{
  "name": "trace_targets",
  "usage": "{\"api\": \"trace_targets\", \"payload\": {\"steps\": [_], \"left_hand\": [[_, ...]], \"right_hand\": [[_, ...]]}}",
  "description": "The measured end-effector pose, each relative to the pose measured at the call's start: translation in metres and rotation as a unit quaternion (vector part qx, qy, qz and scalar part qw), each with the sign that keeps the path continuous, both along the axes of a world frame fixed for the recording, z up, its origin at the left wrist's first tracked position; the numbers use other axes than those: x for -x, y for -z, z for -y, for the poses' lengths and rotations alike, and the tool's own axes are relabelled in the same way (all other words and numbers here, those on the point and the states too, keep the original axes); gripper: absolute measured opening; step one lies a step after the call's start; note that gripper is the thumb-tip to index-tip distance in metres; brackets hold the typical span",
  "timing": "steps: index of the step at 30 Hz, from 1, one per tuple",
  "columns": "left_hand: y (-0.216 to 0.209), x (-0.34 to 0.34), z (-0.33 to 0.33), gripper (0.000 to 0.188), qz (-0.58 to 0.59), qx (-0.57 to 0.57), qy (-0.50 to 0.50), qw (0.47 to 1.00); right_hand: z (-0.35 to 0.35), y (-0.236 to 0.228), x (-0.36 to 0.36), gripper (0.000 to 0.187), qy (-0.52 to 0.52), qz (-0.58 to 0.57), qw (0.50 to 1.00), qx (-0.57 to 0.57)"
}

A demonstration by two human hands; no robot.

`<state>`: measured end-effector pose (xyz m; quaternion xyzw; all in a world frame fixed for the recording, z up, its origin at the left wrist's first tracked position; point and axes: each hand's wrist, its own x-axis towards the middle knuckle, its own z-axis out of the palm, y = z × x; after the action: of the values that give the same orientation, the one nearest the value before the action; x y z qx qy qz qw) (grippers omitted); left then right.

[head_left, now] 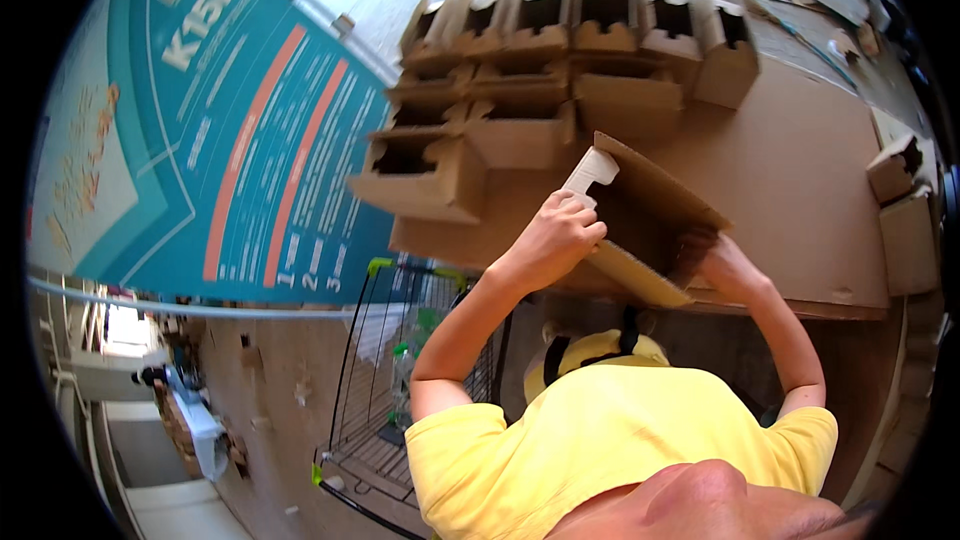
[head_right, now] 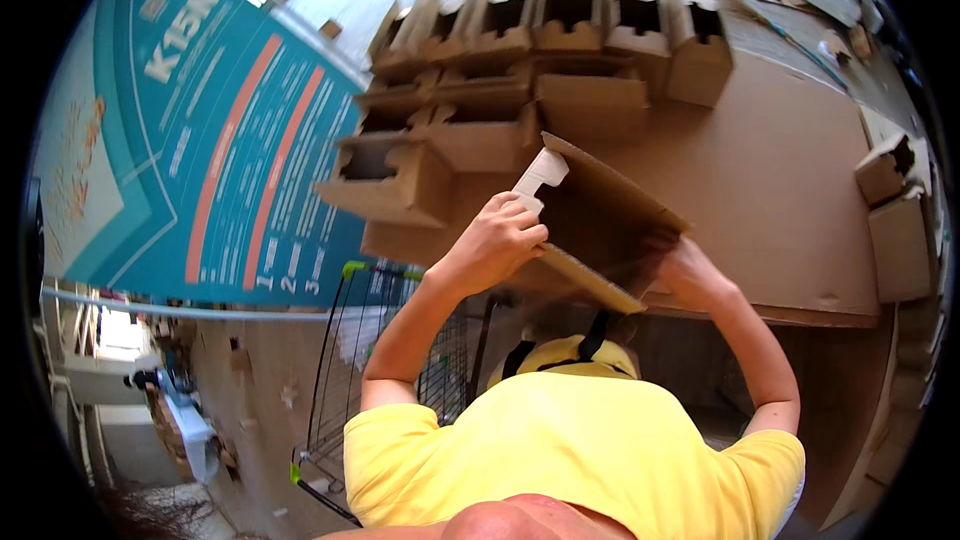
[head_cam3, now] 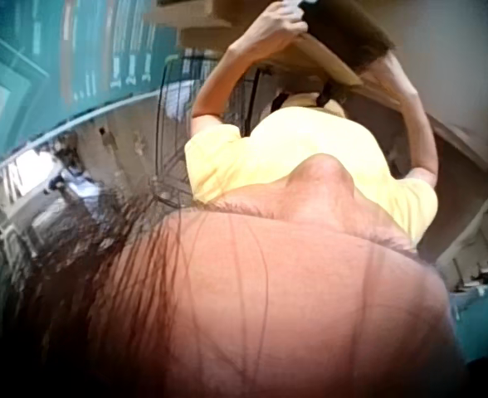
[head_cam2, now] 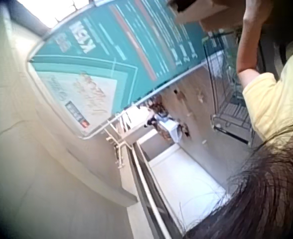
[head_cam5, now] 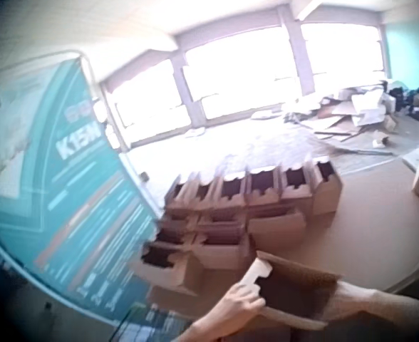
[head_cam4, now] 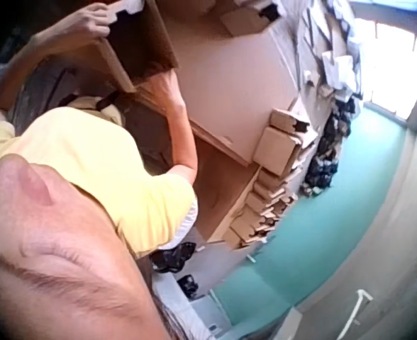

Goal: The person packs clear plastic bottles with green caps from a shopping cart into cardboard box inserts arranged on a table.

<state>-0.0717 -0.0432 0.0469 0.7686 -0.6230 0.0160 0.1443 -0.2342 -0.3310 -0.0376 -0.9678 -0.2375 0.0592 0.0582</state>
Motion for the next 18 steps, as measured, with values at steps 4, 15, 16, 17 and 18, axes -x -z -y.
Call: {"api": "trace_targets", "payload": {"steps": [4,15,16,17,18], "left_hand": [[0.032,-0.001,-0.054,0.006,0.048,0.062,-0.028,0.997],[0.073,0.004,-0.141,0.018,-0.101,0.399,-0.197,0.89],[0.09,0.006,-0.176,0.014,-0.126,0.429,-0.26,0.856],[0.111,0.009,-0.214,0.011,-0.163,0.429,-0.36,0.812],[0.131,0.016,-0.253,0.014,-0.254,0.416,-0.461,0.742]], "right_hand": [[-0.051,-0.043,-0.035,0.067,0.07,-0.031,0.995,-0.064],[-0.123,-0.029,-0.083,0.026,0.185,-0.078,0.957,-0.211],[-0.13,-0.033,-0.08,0.023,0.215,-0.122,0.945,-0.213],[-0.133,-0.038,-0.08,0.02,0.247,-0.16,0.932,-0.212],[-0.138,-0.038,-0.077,0.017,0.247,-0.128,0.934,-0.224]]}}
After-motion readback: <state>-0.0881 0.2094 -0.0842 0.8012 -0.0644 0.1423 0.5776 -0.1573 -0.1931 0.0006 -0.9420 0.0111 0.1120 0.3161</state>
